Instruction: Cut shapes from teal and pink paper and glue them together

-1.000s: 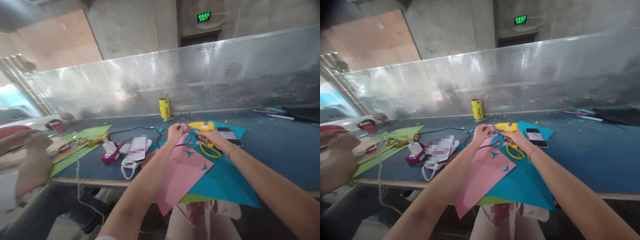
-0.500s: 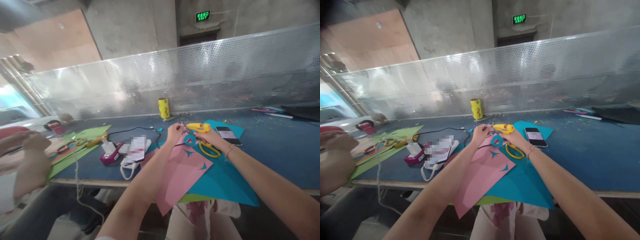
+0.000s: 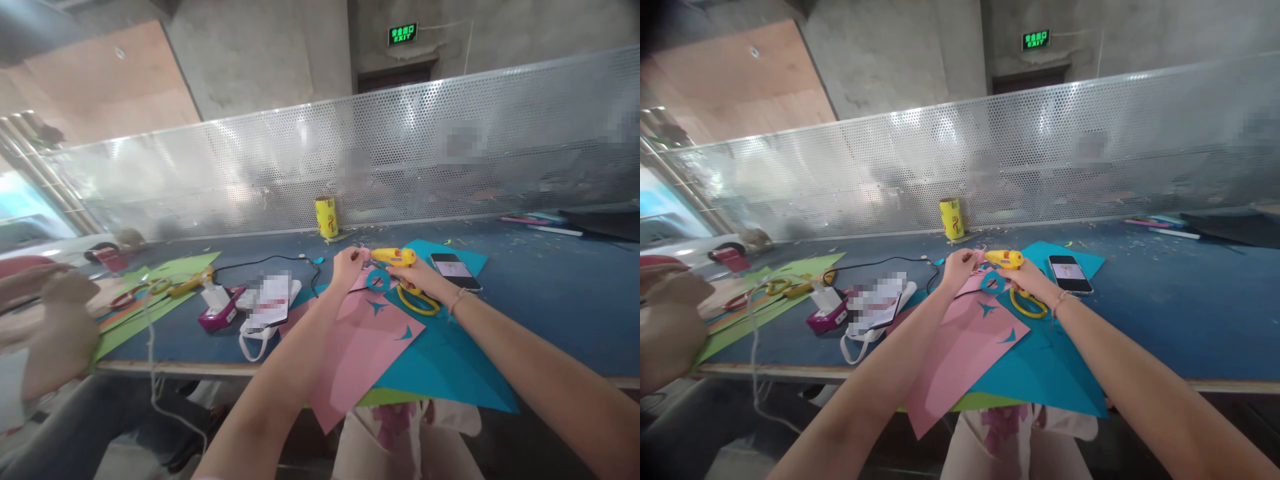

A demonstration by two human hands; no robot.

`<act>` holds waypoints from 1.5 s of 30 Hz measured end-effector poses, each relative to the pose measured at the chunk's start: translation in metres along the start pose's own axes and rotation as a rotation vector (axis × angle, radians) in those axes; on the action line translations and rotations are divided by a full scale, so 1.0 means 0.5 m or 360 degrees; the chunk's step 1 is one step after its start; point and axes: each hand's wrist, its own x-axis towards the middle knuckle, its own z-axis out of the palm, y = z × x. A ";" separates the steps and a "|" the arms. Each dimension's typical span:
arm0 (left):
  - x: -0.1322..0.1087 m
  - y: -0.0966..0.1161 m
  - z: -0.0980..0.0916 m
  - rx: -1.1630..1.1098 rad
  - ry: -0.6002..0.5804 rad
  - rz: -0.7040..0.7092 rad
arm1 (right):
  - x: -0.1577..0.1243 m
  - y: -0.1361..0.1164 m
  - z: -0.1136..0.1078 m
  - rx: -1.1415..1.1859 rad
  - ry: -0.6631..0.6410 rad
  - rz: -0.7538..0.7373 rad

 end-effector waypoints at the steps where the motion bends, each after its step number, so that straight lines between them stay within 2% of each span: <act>1: -0.001 0.002 -0.001 0.0005 0.0004 -0.0010 | 0.000 0.000 0.000 0.0011 -0.0020 0.0004; 12: 0.001 -0.001 -0.003 0.0097 0.0011 -0.0049 | 0.006 0.007 -0.001 0.0042 -0.0053 -0.0020; 26: 0.005 -0.018 0.000 0.0024 0.0011 -0.0081 | 0.004 0.003 -0.001 0.0043 -0.0041 -0.0026; 45: 0.002 -0.012 -0.001 -0.0035 -0.0035 -0.0082 | -0.001 -0.003 -0.002 0.0020 -0.0069 -0.0042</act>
